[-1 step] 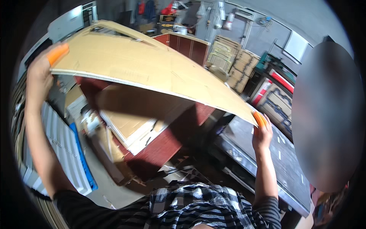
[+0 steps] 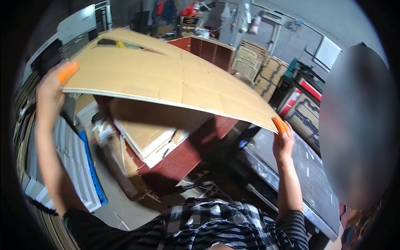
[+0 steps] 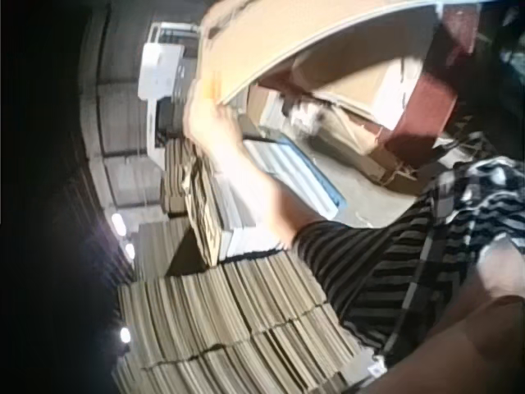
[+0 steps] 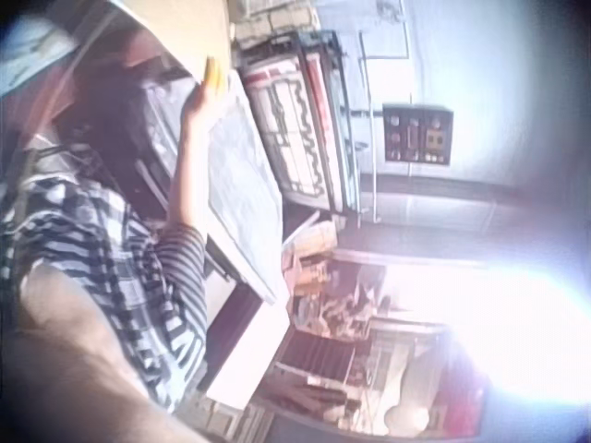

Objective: The person operates a guillotine paper cutter to slice large sheets of cardboard. They repeatedly pick up a sheet, align it on the cutting bed, lower the blade to cut, and then stack the cut pieces on a nearby table.

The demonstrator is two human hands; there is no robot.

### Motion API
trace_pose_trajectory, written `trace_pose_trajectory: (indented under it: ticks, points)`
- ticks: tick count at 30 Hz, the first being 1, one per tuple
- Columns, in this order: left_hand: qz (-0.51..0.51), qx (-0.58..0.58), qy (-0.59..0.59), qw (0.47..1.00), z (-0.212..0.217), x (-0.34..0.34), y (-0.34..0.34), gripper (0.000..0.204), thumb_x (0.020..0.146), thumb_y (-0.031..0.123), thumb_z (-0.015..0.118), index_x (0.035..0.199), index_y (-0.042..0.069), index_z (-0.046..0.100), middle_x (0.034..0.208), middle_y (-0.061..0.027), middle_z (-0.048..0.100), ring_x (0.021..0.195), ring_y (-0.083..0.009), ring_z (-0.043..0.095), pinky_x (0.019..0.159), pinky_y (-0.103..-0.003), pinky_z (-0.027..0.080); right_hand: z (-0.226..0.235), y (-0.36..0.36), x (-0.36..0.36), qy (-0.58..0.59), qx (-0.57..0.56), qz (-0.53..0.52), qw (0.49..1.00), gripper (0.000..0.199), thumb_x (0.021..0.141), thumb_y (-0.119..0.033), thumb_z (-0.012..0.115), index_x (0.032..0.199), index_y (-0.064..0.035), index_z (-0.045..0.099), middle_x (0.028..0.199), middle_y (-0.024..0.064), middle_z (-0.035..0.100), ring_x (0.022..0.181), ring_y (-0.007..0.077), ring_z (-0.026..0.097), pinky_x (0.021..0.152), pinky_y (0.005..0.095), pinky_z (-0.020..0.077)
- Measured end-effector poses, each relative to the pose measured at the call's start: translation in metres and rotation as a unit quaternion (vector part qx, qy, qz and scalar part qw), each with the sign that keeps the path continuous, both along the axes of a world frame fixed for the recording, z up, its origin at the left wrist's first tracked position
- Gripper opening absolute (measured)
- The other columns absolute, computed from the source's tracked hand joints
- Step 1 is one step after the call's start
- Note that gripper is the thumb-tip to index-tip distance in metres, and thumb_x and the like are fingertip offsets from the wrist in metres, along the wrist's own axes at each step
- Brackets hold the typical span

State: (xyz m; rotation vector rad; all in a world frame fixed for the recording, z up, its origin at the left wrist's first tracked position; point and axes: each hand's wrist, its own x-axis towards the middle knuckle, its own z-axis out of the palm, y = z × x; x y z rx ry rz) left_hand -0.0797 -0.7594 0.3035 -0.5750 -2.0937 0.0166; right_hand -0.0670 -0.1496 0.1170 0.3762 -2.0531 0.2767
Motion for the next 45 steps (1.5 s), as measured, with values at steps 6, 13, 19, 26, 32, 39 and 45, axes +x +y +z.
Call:
trace_pose_trajectory:
  ticks: [6, 13, 19, 26, 32, 39, 45]
  points:
    - [0.127, 0.055, 0.044, 0.989, -0.228, 0.041, -0.035, 0.04, 0.08, -0.009, 0.052, 0.115, 0.005, 0.064, 0.115, -0.0166, 0.064, 0.11, -0.0337, 0.06, 0.098, -0.046, 0.044, -0.061, -0.067, -0.148, -0.06, 0.028, 0.012, 0.998, 0.044, 0.078, -0.003, 0.057, 0.121, -0.0129, 0.062, 0.125, 0.011, 0.06, 0.126, 0.0308, 0.047, 0.109, 0.0491, 0.0313]
    - [0.277, 0.156, -0.13, 0.939, -0.308, -0.002, 0.064, 0.046, 0.071, -0.001, 0.062, 0.116, 0.008, 0.065, 0.129, -0.006, 0.059, 0.132, -0.0326, 0.041, 0.11, -0.051, 0.028, -0.137, -0.146, -0.236, -0.369, -0.365, -0.103, 0.849, 0.05, 0.086, -0.024, 0.066, 0.131, -0.0086, 0.051, 0.119, 0.0177, 0.061, 0.104, 0.0322, 0.061, 0.081, 0.0475, 0.0496]
    - [0.24, 0.174, -0.242, 0.924, -0.334, 0.021, 0.104, 0.056, 0.068, 0.008, 0.073, 0.122, 0.009, 0.061, 0.135, -0.0086, 0.052, 0.133, -0.033, 0.039, 0.108, -0.051, 0.031, -0.197, -0.185, -0.233, -0.329, -0.742, 0.146, 0.566, 0.03, 0.088, -0.013, 0.064, 0.112, 0.0023, 0.053, 0.072, 0.0058, 0.057, 0.054, 0.0173, 0.056, 0.047, 0.0298, 0.0475]
    - [0.023, 0.346, -0.194, 0.918, -0.341, 0.046, 0.084, 0.066, 0.076, 0.016, 0.074, 0.134, 0.0, 0.047, 0.144, -0.0203, 0.039, 0.134, -0.04, 0.035, 0.11, -0.043, 0.03, -0.139, -0.209, -0.286, -0.292, -0.75, 0.237, 0.544, 0.014, 0.086, 0.006, 0.057, 0.093, -0.0014, 0.047, 0.073, 0.009, 0.058, 0.061, 0.0173, 0.058, 0.051, 0.0313, 0.0484]
    - [-0.099, 0.667, -0.241, 0.698, -0.377, -0.056, 0.05, 0.067, 0.096, 0.022, 0.053, 0.148, -0.003, 0.019, 0.153, -0.0193, 0.025, 0.141, -0.0271, 0.027, 0.113, -0.034, 0.023, -0.204, -0.101, -0.366, -0.388, -0.499, 0.002, 0.774, 0.033, 0.079, -0.019, 0.073, 0.098, 0.0065, 0.063, 0.084, 0.0172, 0.069, 0.076, 0.0248, 0.067, 0.065, 0.0368, 0.0516]
    - [0.038, 0.652, -0.305, 0.693, -0.38, -0.12, 0.039, 0.086, 0.095, 0.054, 0.046, 0.147, -0.007, 0.015, 0.153, -0.0239, 0.024, 0.142, -0.0297, 0.024, 0.114, -0.032, 0.02, -0.205, -0.208, -0.32, -0.341, -0.488, -0.096, 0.798, 0.059, 0.083, -0.031, 0.069, 0.127, 0.0012, 0.046, 0.116, 0.0237, 0.062, 0.104, 0.036, 0.061, 0.087, 0.0396, 0.048]
    - [0.276, 0.504, -0.318, 0.754, -0.379, -0.144, 0.018, 0.084, 0.089, 0.059, 0.048, 0.149, 0.006, 0.023, 0.156, -0.0161, 0.02, 0.141, -0.0437, 0.018, 0.113, -0.055, 0.016, -0.16, -0.236, -0.302, -0.312, -0.672, 0.106, 0.663, 0.042, 0.083, -0.006, 0.067, 0.118, 0.0041, 0.045, 0.105, 0.011, 0.06, 0.088, 0.0203, 0.058, 0.077, 0.0328, 0.0469]
